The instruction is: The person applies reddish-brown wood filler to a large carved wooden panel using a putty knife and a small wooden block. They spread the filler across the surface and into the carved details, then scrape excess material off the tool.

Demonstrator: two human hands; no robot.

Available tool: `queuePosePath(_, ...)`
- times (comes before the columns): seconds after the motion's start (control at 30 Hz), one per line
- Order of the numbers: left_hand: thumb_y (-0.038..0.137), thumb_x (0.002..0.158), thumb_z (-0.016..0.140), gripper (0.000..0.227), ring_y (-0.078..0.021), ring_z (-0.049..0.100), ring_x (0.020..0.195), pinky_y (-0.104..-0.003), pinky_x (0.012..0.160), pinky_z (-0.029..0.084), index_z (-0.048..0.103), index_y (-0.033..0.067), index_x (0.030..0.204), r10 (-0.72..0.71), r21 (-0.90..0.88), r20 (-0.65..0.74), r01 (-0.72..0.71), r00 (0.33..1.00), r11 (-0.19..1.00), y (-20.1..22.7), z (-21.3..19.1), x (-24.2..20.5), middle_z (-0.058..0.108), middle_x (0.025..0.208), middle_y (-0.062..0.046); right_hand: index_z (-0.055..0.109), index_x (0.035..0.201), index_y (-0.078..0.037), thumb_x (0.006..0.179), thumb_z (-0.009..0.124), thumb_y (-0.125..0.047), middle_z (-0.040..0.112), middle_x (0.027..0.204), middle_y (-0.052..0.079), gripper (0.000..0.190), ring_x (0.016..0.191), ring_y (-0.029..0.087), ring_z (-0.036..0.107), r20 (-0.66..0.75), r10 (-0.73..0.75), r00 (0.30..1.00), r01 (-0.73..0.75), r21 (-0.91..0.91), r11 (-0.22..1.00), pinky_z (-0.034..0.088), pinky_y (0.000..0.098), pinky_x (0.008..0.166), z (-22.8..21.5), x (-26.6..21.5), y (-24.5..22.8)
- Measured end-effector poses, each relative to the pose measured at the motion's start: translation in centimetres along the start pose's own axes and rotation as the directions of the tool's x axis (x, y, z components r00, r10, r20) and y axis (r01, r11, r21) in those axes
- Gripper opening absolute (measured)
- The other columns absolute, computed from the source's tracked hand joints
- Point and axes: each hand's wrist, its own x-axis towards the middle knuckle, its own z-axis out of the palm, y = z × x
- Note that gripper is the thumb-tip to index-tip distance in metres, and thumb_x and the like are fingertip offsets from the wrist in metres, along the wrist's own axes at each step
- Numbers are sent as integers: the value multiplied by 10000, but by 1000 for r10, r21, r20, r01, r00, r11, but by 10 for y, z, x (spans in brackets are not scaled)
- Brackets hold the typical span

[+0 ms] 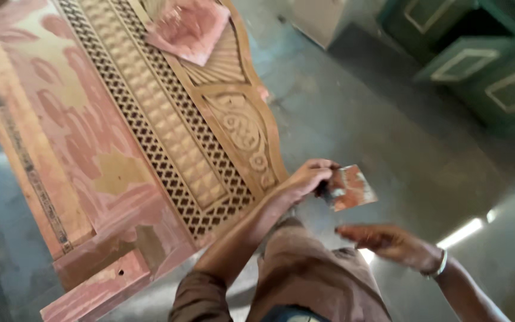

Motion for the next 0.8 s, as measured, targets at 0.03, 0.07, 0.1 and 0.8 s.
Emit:
queuePosePath(0.03,81,899,531,396,-121,617,625,-274,499,476,640,-17,1267,14,39,-48,-13,999,999,18,-15,1,688,803,-42,477,1523,-50,964,614,-88,529,1581,97,577,1450,242,500,15,34,999,-34,28,999,433,429,1163,-9,8,-21)
queuePosePath(0.07,89,890,517,419,-121,603,596,-274,478,462,635,2,1283,30,78,-95,-22,995,997,36,-30,-1,693,787,-43,469,1525,-53,962,620,-97,524,1583,88,584,1453,243,499,30,69,997,-70,54,996,448,427,1159,-15,14,-42)
queuePosePath(0.1,83,906,523,414,-114,607,622,-264,510,469,636,-12,1292,50,52,-85,-46,995,998,47,-35,-3,693,806,-42,461,1527,-57,961,626,-107,518,1585,79,592,1455,244,497,39,118,992,-121,87,989,463,426,1155,-20,13,-63)
queuePosePath(0.8,-62,856,478,481,-155,665,883,-295,796,549,637,-110,1307,406,-411,-114,-415,907,812,161,88,153,712,1113,-129,433,1477,-147,865,674,-81,724,1117,122,660,1017,304,691,251,-393,885,303,-950,76,505,439,925,-307,14,-208)
